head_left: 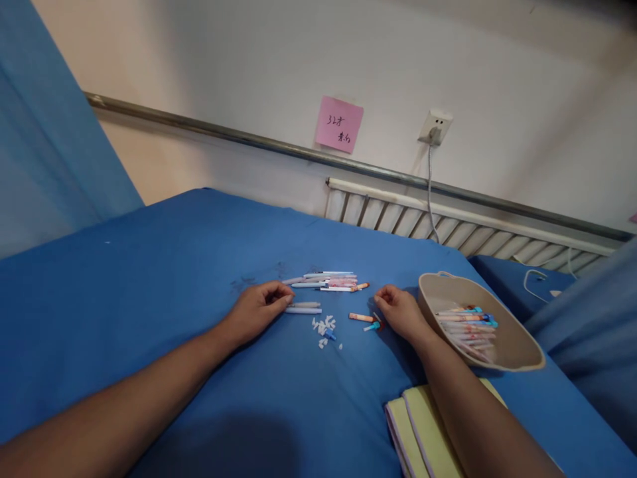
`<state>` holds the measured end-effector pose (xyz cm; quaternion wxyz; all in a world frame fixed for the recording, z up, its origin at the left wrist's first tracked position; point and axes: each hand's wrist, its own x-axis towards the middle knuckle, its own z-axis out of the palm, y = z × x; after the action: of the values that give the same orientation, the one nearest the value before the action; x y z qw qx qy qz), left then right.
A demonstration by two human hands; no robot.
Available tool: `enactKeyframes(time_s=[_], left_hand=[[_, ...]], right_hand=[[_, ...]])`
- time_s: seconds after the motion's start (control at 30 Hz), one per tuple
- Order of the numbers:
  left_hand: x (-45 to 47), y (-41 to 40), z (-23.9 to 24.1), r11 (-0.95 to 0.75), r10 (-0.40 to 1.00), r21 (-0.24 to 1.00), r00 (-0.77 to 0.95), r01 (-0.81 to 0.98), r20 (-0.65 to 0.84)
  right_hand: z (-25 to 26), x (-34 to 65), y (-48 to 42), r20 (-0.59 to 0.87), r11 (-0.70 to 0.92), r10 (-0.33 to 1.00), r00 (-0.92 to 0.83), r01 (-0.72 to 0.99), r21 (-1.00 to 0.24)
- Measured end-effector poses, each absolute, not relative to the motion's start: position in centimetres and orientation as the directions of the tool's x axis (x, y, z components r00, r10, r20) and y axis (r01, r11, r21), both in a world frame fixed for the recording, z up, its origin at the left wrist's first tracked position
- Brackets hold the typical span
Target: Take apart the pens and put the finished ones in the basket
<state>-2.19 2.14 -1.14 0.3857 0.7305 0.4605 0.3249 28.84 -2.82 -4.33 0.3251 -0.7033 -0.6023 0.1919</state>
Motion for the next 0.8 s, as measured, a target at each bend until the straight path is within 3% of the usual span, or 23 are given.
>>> enactKeyframes(time_s=[0.17, 0.33, 0.47, 0.63, 0.8], left_hand=[[-2.3, 2.1, -0.9, -0.269, 0.933, 0.857, 0.339, 0.439, 0.119], [-2.4, 2.4, -1.3, -0.26, 0.94, 0.856, 0.322, 0.447, 0.117], [-2.6, 2.4, -1.7, -0.332, 0.902, 0.798, 0.416, 0.504, 0.113], [-2.6, 1.9, -1.3, -0.528, 0.803, 0.644, 0.572, 0.554, 0.166], [-2.3, 1.5, -1.1, -0.57, 0.773, 0.611, 0.61, 0.549, 0.174]], right_hand=[[-4.0, 27.4, -3.5, 0.068, 0.044, 0.998, 0.017, 0.598, -0.8], [-4.0, 26.1, -3.8, 0.14, 0.169, 0.986, -0.096, 0.619, -0.767], [-4.5, 25.9, -3.7, 0.156, 0.179, 0.984, -0.091, 0.623, -0.762], [-4.6, 26.0, -3.3, 0.295, 0.218, 0.956, -0.014, 0.705, -0.675], [-4.3, 25.5, -3.0, 0.375, 0.362, 0.911, -0.171, 0.769, -0.528]])
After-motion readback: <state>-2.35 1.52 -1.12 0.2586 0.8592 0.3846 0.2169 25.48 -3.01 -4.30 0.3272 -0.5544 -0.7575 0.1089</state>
